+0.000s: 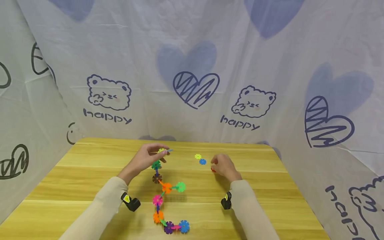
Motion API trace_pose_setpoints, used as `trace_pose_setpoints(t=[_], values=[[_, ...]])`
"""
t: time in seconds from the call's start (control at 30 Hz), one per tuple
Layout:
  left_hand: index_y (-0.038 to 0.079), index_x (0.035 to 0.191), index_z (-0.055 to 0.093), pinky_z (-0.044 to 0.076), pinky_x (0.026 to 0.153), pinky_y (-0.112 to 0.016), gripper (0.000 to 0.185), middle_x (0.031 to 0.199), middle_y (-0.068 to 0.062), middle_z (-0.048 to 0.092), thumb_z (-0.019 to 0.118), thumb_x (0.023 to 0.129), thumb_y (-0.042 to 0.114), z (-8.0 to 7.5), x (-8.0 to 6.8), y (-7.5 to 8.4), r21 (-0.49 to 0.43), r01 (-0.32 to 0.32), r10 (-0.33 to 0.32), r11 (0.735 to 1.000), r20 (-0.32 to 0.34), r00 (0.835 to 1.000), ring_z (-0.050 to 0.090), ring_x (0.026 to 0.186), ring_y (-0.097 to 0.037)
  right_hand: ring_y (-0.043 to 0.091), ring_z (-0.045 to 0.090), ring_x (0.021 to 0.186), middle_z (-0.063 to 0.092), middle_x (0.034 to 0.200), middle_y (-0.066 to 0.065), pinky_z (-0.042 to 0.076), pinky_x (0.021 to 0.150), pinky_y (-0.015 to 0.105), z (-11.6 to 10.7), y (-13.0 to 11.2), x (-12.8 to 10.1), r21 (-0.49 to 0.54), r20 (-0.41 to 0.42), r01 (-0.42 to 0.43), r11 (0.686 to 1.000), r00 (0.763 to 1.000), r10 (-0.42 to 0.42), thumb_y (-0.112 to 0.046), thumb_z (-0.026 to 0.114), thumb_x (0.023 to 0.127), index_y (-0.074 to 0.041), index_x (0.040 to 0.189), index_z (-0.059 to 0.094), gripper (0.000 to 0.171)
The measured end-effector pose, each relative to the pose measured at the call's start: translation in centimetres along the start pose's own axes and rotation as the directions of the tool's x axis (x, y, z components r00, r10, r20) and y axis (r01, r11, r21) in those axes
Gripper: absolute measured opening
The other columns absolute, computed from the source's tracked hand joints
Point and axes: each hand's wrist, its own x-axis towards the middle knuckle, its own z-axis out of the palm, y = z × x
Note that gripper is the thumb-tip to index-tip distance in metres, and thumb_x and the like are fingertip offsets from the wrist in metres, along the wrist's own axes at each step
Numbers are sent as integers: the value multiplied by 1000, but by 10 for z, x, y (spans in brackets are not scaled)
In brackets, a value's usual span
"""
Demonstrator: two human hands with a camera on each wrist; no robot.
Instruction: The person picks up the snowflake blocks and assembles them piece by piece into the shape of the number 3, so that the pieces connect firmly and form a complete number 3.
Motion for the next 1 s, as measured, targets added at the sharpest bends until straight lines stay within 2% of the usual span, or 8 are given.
trace_pose_setpoints(t=[0.27, 0.5, 0.63, 0.8, 1.0], values=[[10, 128, 70, 59, 77, -33, 30, 125, -18, 72, 65, 103, 26, 1, 2, 0, 4, -15, 15, 1000, -18, 1000, 76, 89, -27, 29, 70, 92, 76, 97, 15, 58, 86, 47, 10, 10, -2, -42, 14, -69, 997, 997, 70, -4, 82, 82, 0, 98, 77, 17], [8, 130, 68, 59, 76, -33, 31, 128, -20, 70, 64, 104, 24, 1, 2, 1, 6, -26, 26, 1000, -21, 999, 75, 85, -16, 26, 68, 89, 74, 95, 14, 59, 84, 44, 14, 12, -2, -28, 25, -77, 997, 997, 78, 4, 79, 83, 0, 99, 77, 16], [7, 131, 68, 59, 75, -33, 31, 129, -19, 70, 64, 104, 23, 0, 2, 2, 7, -45, 46, 999, -24, 999, 75, 87, -20, 25, 68, 86, 74, 92, 14, 58, 83, 43, 15, 13, -1, -12, 13, -76, 997, 997, 76, 4, 77, 84, 0, 100, 76, 17], [10, 129, 69, 59, 74, -31, 28, 128, -17, 70, 65, 103, 22, -2, 3, 4, 3, -64, 65, 998, -39, 997, 76, 88, -25, 26, 68, 85, 74, 92, 14, 58, 81, 43, 18, 16, 0, -12, -11, -66, 998, 998, 66, -8, 80, 88, 1, 102, 74, 18], [9, 129, 69, 59, 74, -31, 29, 129, -19, 69, 65, 103, 22, -2, 1, 3, 1, -74, 74, 997, -35, 997, 76, 91, -31, 23, 65, 82, 72, 89, 12, 57, 79, 41, 23, 18, 1, -13, -26, -71, 997, 997, 71, -8, 83, 84, -1, 93, 74, 15]])
